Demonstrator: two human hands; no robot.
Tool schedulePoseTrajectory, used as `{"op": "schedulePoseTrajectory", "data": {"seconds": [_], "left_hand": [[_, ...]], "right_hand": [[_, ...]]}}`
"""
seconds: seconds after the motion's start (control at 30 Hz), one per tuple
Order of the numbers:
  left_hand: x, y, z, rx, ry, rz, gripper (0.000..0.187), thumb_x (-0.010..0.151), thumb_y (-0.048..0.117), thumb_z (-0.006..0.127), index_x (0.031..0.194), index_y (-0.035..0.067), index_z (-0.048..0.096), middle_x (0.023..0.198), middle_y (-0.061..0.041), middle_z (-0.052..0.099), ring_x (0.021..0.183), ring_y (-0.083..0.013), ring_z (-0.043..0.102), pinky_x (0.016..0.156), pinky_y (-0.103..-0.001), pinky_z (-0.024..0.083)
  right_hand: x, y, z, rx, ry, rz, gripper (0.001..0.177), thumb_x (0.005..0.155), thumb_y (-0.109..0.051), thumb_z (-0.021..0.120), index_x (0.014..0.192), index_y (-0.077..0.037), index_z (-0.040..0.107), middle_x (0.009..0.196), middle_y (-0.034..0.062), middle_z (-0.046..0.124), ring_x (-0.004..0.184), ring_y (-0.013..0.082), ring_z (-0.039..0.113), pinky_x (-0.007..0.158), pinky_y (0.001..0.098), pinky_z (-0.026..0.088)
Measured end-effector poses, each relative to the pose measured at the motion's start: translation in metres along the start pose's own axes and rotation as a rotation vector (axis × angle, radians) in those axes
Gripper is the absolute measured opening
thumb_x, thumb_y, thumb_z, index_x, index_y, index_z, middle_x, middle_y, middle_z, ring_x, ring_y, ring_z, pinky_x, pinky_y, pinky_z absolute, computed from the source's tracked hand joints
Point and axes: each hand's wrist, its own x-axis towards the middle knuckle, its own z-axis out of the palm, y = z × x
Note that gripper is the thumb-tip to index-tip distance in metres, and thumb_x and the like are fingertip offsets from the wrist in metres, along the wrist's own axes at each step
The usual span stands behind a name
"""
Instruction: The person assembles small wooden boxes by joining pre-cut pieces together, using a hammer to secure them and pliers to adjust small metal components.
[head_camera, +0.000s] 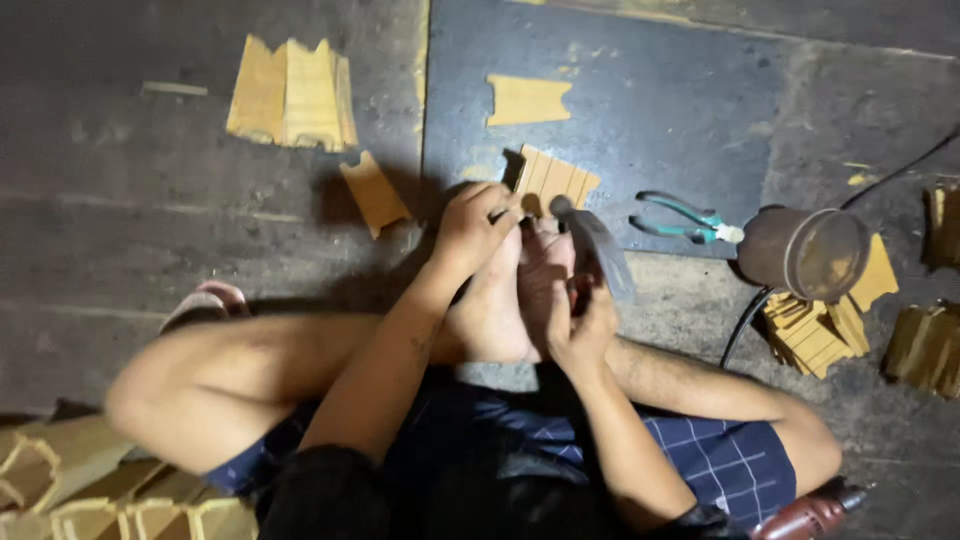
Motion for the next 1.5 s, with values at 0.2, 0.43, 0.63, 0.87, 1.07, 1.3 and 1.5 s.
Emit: {"op": "schedulePoseTrajectory", "data": {"seconds": [0.2, 0.43, 0.63, 0.87, 1.07, 1.3, 1.5], "left_hand": [[0.007, 0.001, 0.000, 0.012, -0.016, -0.038, 0.018, 0.079, 0.020, 0.082, 0.090, 0.011, 0.070, 0.093, -0.010, 0.071, 0.095, -0.0337, 0.072, 0.084, -0.043, 0.059], [0.007, 0.006, 0.000, -0.063, 0.051, 0.066, 0.014, 0.078, 0.011, 0.079, 0.086, 0.008, 0.067, 0.091, -0.013, 0.070, 0.092, -0.0370, 0.071, 0.080, -0.045, 0.058], [0.007, 0.008, 0.001, -0.093, 0.069, 0.059, 0.015, 0.076, 0.010, 0.080, 0.087, 0.008, 0.070, 0.093, -0.012, 0.072, 0.094, -0.0347, 0.072, 0.082, -0.042, 0.059], [0.002, 0.016, -0.008, -0.098, 0.054, 0.006, 0.020, 0.074, 0.010, 0.081, 0.092, 0.008, 0.074, 0.093, -0.012, 0.073, 0.094, -0.0339, 0.073, 0.082, -0.042, 0.060], [0.005, 0.015, -0.009, -0.149, 0.085, 0.055, 0.015, 0.073, 0.001, 0.076, 0.086, 0.007, 0.072, 0.088, -0.013, 0.071, 0.086, -0.0369, 0.071, 0.076, -0.043, 0.059], [0.006, 0.025, -0.018, -0.177, 0.087, 0.026, 0.016, 0.074, 0.004, 0.076, 0.088, 0.009, 0.071, 0.083, -0.012, 0.069, 0.081, -0.0354, 0.071, 0.072, -0.041, 0.059], [0.025, 0.029, -0.034, -0.355, -0.071, -0.274, 0.014, 0.091, 0.022, 0.071, 0.099, 0.011, 0.074, 0.094, -0.015, 0.078, 0.098, -0.0339, 0.075, 0.083, -0.046, 0.059]], "right_hand": [[0.008, -0.005, 0.002, -0.014, -0.007, -0.016, 0.041, 0.096, -0.023, 0.075, 0.124, 0.005, 0.064, 0.099, 0.0265, 0.071, 0.091, 0.0461, 0.071, 0.076, 0.0503, 0.058], [0.004, -0.007, -0.007, -0.010, 0.050, -0.082, 0.036, 0.090, -0.016, 0.079, 0.118, 0.003, 0.066, 0.096, 0.0220, 0.070, 0.085, 0.0430, 0.071, 0.073, 0.0482, 0.058], [-0.002, 0.006, -0.009, 0.039, 0.031, -0.104, 0.031, 0.090, -0.015, 0.078, 0.114, 0.001, 0.069, 0.094, 0.0203, 0.071, 0.084, 0.0407, 0.072, 0.070, 0.0450, 0.058], [0.023, -0.009, -0.016, 0.000, 0.036, -0.163, 0.031, 0.090, -0.015, 0.080, 0.113, 0.004, 0.070, 0.091, 0.0221, 0.071, 0.084, 0.0419, 0.071, 0.073, 0.0434, 0.059], [0.017, -0.008, -0.019, -0.005, 0.004, -0.196, 0.033, 0.088, -0.013, 0.080, 0.113, 0.006, 0.070, 0.089, 0.0219, 0.069, 0.080, 0.0420, 0.070, 0.069, 0.0455, 0.058], [0.009, -0.003, -0.045, -0.068, -0.032, -0.181, 0.038, 0.087, -0.012, 0.081, 0.117, 0.008, 0.068, 0.086, 0.0215, 0.068, 0.077, 0.0414, 0.070, 0.066, 0.0464, 0.057], [0.011, -0.007, -0.053, 0.069, -0.081, -0.072, 0.045, 0.088, -0.011, 0.078, 0.127, 0.008, 0.064, 0.088, 0.0234, 0.069, 0.078, 0.0444, 0.070, 0.063, 0.0491, 0.054]]}}
